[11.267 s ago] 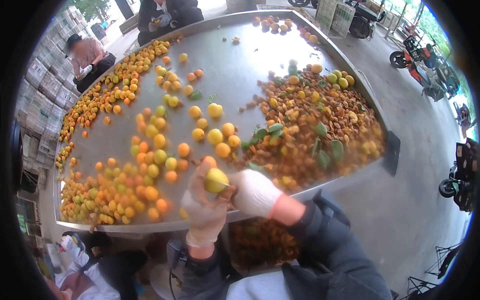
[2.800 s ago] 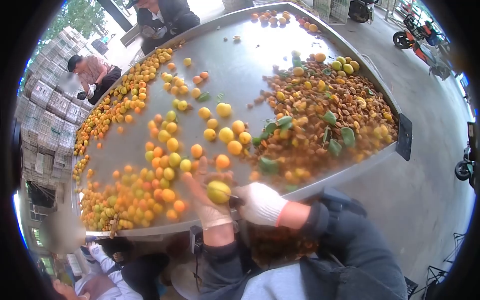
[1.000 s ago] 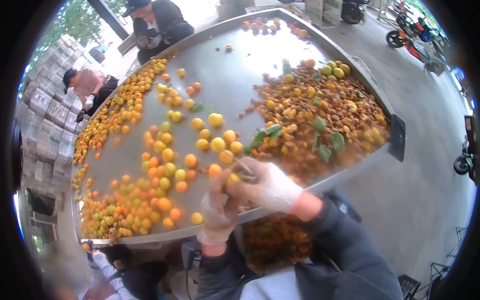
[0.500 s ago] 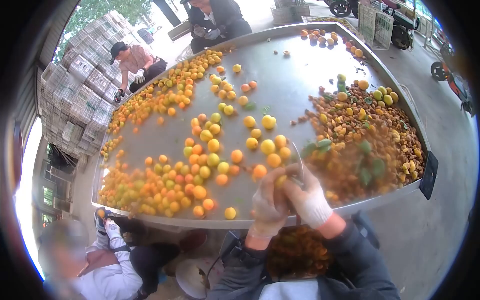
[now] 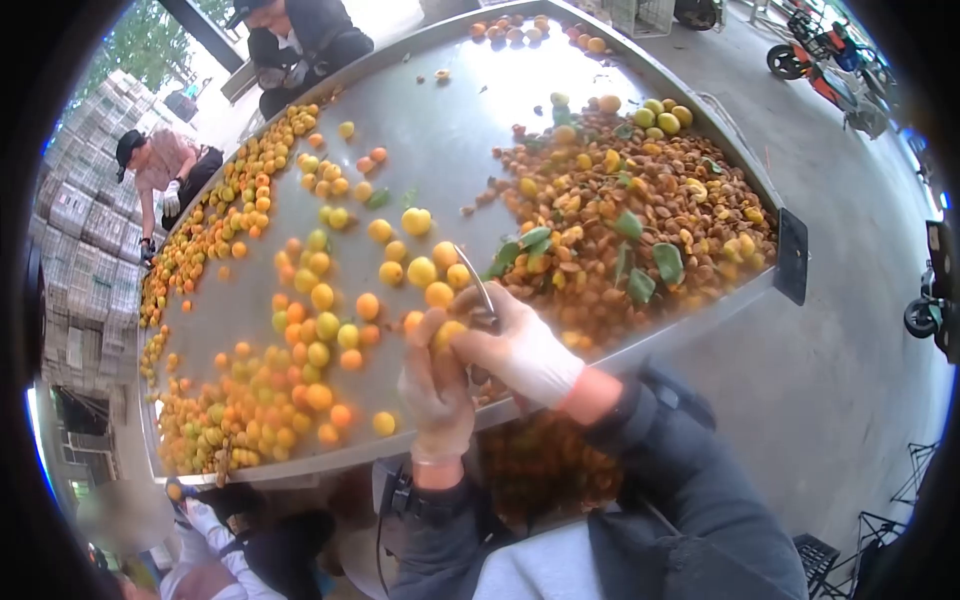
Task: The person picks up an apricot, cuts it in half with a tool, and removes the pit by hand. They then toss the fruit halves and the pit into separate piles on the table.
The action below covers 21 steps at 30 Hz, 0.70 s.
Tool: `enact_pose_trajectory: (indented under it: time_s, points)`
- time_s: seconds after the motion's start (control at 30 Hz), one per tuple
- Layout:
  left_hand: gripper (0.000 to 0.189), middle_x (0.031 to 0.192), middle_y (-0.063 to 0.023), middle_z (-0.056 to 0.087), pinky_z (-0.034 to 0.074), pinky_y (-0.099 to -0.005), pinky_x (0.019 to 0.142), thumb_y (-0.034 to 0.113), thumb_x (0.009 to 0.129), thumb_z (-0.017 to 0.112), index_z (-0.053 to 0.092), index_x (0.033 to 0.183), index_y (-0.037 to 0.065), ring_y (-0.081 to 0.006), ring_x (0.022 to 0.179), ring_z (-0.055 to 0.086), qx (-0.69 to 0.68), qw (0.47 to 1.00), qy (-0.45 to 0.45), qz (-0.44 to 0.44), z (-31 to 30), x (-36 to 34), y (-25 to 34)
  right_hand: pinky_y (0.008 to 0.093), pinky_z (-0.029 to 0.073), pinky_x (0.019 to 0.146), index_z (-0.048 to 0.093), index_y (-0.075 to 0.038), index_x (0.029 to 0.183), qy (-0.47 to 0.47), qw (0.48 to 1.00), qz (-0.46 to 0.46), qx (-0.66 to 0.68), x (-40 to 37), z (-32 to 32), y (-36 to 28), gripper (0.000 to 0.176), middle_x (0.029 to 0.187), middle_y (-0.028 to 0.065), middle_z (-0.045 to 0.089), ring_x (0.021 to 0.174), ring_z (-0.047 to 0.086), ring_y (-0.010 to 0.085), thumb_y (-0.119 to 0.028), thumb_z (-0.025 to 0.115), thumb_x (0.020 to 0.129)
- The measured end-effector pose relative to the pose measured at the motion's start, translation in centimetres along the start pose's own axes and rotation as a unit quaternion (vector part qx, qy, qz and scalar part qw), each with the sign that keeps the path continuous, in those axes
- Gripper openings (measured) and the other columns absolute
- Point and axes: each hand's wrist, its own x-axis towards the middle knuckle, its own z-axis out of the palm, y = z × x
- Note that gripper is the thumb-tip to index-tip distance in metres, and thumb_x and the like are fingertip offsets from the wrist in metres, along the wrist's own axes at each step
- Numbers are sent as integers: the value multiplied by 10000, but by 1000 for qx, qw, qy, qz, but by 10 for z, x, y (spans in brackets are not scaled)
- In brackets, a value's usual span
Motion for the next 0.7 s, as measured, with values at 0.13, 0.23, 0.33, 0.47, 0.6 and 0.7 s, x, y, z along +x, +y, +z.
enact_pose_trajectory:
  time_s: [0.13, 0.23, 0.33, 0.47, 0.6, 0.7]
  points:
    - [329, 1022, -161, 669, 527, -331, 784, 56, 923, 527, 541, 1245, -9, -241, 925, 672, -18, 994, -25, 102, 1, 1, -15, 243, 477, 602, 500, -45, 1189, -53, 987, 6, -152, 2, -13, -2, 491, 944, 61, 611, 759, 567, 93, -299, 712, 826]
    - [381, 1072, -170, 657, 523, -334, 826, -20, 871, 514, 536, 1251, -11, -253, 1009, 659, -49, 996, -48, 51, 1, -7, -20, 240, 476, 604, 500, -42, 1206, -59, 986, 47, -152, 3, -15, -3, 530, 952, 57, 608, 761, 562, 86, -339, 718, 825]
    - [424, 1158, -184, 616, 518, -353, 847, -53, 843, 514, 527, 1264, -14, -279, 1063, 634, -193, 981, -31, -19, 6, -12, -12, 237, 470, 588, 500, -53, 1221, -89, 981, 90, -145, 4, -16, -4, 527, 973, 50, 600, 747, 559, 81, -344, 707, 835]
    - [474, 1215, -175, 578, 516, -382, 837, -58, 824, 551, 520, 1292, 13, -312, 1054, 622, -263, 964, -25, -25, 9, -9, -10, 265, 492, 720, 519, -36, 1195, -65, 987, 5, -144, 2, -18, 6, 463, 988, 51, 588, 864, 561, 106, -288, 689, 845]
    - [507, 1154, -134, 589, 513, -371, 832, 47, 798, 693, 547, 1283, 57, -311, 992, 624, 60, 988, -138, 23, -13, 0, -1, 274, 524, 767, 554, -11, 1113, -67, 991, -21, -111, 8, -17, 2, 305, 1007, 65, 620, 893, 605, 133, -124, 669, 853]
    - [532, 1051, -126, 597, 513, -335, 834, 70, 724, 778, 594, 1223, 51, -283, 949, 625, -109, 979, -152, -87, -16, 3, -13, 256, 523, 684, 549, -8, 1067, -62, 996, 33, -47, 1, -7, -1, 247, 970, 60, 605, 830, 604, 126, -72, 634, 844]
